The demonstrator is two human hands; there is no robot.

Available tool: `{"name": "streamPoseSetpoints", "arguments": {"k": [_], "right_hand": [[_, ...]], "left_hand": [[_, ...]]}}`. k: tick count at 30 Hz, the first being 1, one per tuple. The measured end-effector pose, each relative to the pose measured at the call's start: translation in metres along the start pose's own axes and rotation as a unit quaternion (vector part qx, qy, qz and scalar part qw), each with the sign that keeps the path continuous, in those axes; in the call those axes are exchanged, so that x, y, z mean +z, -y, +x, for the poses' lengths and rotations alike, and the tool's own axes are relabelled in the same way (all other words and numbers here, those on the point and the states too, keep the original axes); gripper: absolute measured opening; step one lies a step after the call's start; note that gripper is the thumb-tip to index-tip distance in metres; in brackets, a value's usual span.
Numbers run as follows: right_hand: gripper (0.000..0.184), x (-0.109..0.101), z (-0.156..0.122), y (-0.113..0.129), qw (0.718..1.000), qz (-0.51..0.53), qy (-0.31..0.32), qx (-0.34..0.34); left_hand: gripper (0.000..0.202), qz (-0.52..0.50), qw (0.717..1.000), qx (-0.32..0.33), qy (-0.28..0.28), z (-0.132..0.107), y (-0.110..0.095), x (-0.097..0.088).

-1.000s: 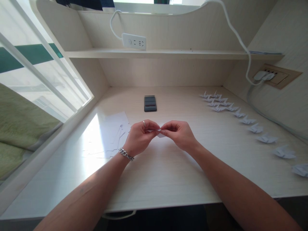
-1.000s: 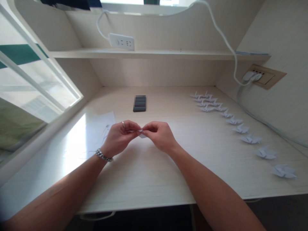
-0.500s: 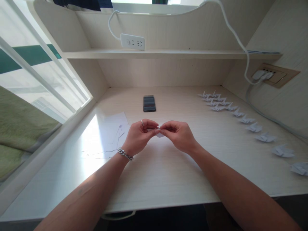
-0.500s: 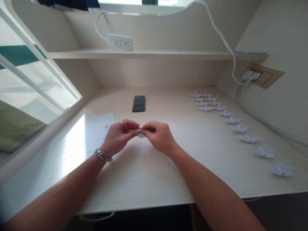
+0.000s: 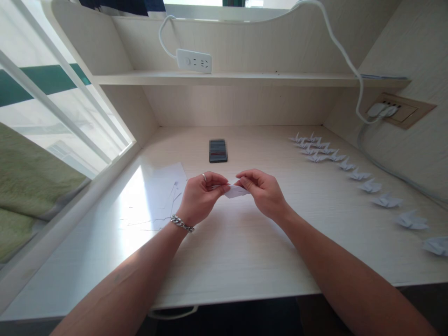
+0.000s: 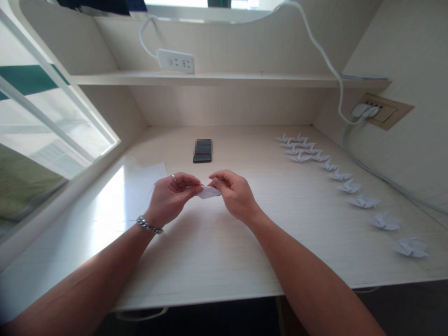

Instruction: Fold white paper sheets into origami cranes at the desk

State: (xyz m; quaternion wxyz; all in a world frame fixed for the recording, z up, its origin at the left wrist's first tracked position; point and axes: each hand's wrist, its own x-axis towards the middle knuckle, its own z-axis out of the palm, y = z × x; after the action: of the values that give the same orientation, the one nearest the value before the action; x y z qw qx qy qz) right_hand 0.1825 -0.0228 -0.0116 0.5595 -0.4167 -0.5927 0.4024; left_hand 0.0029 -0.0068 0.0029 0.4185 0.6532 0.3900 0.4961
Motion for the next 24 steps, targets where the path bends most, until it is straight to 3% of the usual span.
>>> {"name": "streamPoseSetpoints", "arguments": {"k": [15,20,24], "right_hand": [[0.01,0.004,-0.0049,0.0057,0.997,-0.075,0.027,-0.011],[0.005,0.0036,-0.0054,0.0082,0.991,-0.127,0.009,-0.027],[0.005,0.0026,-0.0056,0.0094,0.989,-0.144,-0.005,-0.033]], "left_hand": [[0.014,-0.006,1.0,0.002,0.014,-0.0029,-0.0017,0.0034],[0.009,0.002,0.999,0.01,0.038,-0.0023,-0.0011,0.0014],[0.016,-0.043,0.997,-0.004,0.06,-0.0021,-0.0033,-0.0007]]}}
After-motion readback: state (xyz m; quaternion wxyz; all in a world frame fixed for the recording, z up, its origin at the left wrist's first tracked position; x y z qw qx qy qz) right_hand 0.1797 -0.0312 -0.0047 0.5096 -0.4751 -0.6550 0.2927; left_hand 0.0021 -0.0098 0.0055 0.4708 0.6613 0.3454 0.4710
